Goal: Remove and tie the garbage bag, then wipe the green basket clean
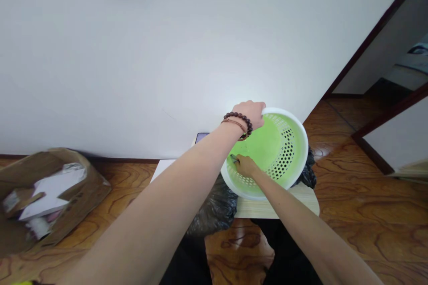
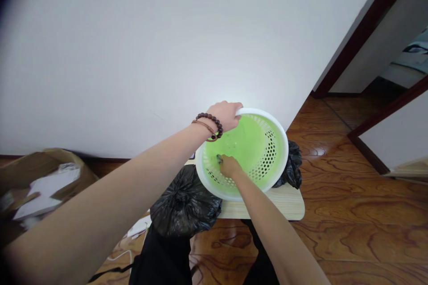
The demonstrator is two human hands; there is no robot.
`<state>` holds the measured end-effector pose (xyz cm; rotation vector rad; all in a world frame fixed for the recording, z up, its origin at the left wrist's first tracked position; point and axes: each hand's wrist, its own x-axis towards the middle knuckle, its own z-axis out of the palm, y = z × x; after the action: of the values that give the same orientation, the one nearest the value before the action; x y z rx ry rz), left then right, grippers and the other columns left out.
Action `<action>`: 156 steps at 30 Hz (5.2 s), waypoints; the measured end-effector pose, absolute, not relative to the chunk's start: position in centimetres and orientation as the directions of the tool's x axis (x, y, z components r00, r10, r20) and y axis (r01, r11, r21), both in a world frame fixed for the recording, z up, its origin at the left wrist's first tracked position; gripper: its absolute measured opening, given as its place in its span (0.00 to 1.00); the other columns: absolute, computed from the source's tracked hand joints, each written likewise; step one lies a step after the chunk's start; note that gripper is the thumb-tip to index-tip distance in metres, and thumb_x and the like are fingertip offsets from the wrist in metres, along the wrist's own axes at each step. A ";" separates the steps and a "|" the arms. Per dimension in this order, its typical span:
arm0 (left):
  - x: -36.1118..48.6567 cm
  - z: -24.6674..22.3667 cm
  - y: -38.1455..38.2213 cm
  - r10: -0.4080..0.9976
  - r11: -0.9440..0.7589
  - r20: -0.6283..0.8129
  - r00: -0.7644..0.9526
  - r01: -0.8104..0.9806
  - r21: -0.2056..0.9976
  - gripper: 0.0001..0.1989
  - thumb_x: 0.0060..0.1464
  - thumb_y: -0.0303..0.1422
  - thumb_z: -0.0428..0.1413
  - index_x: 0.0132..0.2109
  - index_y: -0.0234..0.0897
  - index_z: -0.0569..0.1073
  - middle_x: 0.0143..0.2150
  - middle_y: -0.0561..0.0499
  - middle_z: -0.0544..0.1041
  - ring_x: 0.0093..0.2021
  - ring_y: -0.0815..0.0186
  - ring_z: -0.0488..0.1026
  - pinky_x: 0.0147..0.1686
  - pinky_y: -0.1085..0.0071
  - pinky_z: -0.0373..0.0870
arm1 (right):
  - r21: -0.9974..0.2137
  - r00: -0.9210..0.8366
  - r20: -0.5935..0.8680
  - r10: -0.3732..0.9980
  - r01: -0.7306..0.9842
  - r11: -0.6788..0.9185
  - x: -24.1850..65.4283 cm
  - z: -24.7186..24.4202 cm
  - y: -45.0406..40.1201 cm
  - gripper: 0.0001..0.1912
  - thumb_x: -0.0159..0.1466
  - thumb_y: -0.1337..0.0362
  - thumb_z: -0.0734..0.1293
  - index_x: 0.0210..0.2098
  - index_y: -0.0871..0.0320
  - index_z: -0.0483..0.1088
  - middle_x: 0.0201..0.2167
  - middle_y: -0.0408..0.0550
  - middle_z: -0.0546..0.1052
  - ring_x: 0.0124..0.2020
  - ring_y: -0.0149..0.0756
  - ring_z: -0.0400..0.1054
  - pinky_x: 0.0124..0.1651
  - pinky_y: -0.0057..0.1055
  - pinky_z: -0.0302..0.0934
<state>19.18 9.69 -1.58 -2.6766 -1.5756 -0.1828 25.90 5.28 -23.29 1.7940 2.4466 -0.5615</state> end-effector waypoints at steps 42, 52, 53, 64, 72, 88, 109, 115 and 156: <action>18.9 -1.7 8.6 0.880 -0.455 0.141 0.453 0.890 -0.021 0.17 0.54 0.34 0.45 0.51 0.39 0.65 0.40 0.42 0.74 0.40 0.57 0.71 0.35 0.64 0.64 | -0.195 -0.208 -0.302 0.930 0.969 0.154 31.5 -20.4 4.0 0.14 0.59 0.74 0.58 0.43 0.63 0.69 0.40 0.59 0.74 0.41 0.42 0.68 0.38 0.30 0.55; 20.0 -2.7 7.0 0.824 -0.550 0.124 0.552 0.833 -0.057 0.18 0.51 0.28 0.48 0.51 0.40 0.64 0.40 0.43 0.75 0.42 0.56 0.71 0.36 0.64 0.64 | -0.588 -0.289 -0.103 0.952 0.789 0.176 26.3 -21.7 1.5 0.12 0.62 0.69 0.55 0.42 0.57 0.66 0.39 0.47 0.75 0.41 0.35 0.68 0.42 0.27 0.56; 20.2 -2.6 7.0 0.819 -0.558 0.117 0.561 0.827 -0.060 0.18 0.52 0.28 0.48 0.51 0.40 0.64 0.40 0.43 0.75 0.42 0.56 0.71 0.36 0.64 0.64 | -0.521 -0.299 -0.141 0.944 0.833 0.186 26.9 -21.5 1.3 0.13 0.62 0.70 0.55 0.43 0.57 0.66 0.39 0.48 0.75 0.41 0.36 0.68 0.42 0.28 0.56; 20.8 -3.1 6.1 0.804 -0.595 -0.047 0.593 0.801 -0.069 0.17 0.52 0.31 0.50 0.50 0.40 0.69 0.42 0.43 0.75 0.46 0.57 0.70 0.41 0.64 0.63 | -0.133 -0.362 -0.301 0.882 0.932 0.338 26.9 -21.7 -0.9 0.16 0.63 0.73 0.53 0.46 0.59 0.64 0.41 0.57 0.74 0.43 0.43 0.69 0.41 0.34 0.59; 20.4 -2.8 7.1 0.793 -0.606 0.028 0.609 0.792 -0.072 0.16 0.51 0.30 0.48 0.48 0.39 0.70 0.41 0.41 0.75 0.42 0.56 0.71 0.38 0.63 0.64 | -0.289 -0.195 -0.286 0.938 0.951 0.109 27.1 -21.8 1.0 0.16 0.61 0.73 0.55 0.48 0.61 0.59 0.38 0.55 0.74 0.39 0.41 0.70 0.37 0.31 0.58; 19.3 -1.8 9.5 0.838 -0.537 0.146 0.525 0.842 0.056 0.17 0.51 0.36 0.46 0.47 0.44 0.70 0.37 0.46 0.74 0.35 0.60 0.71 0.31 0.67 0.64 | -0.456 -0.319 -0.125 0.939 0.860 0.231 27.0 -22.9 3.3 0.17 0.64 0.66 0.54 0.50 0.61 0.65 0.46 0.53 0.73 0.45 0.37 0.67 0.46 0.29 0.57; 19.4 -1.7 10.5 0.874 -0.476 0.161 0.458 0.875 0.090 0.18 0.50 0.36 0.48 0.48 0.42 0.69 0.40 0.44 0.74 0.37 0.59 0.71 0.33 0.66 0.65 | -0.016 -0.205 -0.186 0.961 0.979 0.205 32.2 -22.5 5.3 0.16 0.59 0.76 0.56 0.38 0.63 0.74 0.38 0.57 0.76 0.41 0.39 0.67 0.43 0.30 0.56; 19.7 -1.6 9.7 0.823 -0.547 0.180 0.538 0.837 0.002 0.17 0.49 0.34 0.49 0.48 0.41 0.69 0.39 0.44 0.74 0.36 0.59 0.71 0.31 0.67 0.63 | -0.357 -0.210 -0.225 0.951 0.926 0.120 26.3 -23.0 5.0 0.15 0.63 0.66 0.57 0.43 0.57 0.73 0.40 0.51 0.77 0.41 0.37 0.69 0.41 0.25 0.57; 19.5 -2.4 9.7 0.832 -0.552 0.032 0.554 0.820 0.149 0.18 0.43 0.32 0.50 0.44 0.41 0.72 0.36 0.46 0.74 0.33 0.61 0.72 0.29 0.70 0.66 | -0.508 -0.279 -0.028 0.960 0.831 0.227 23.0 -23.4 3.8 0.16 0.64 0.66 0.55 0.46 0.58 0.70 0.43 0.49 0.75 0.42 0.35 0.66 0.44 0.26 0.55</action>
<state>19.48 9.65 -2.43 -2.8712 -1.5323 -0.1606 23.03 3.77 -23.38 2.0224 2.6738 -0.7607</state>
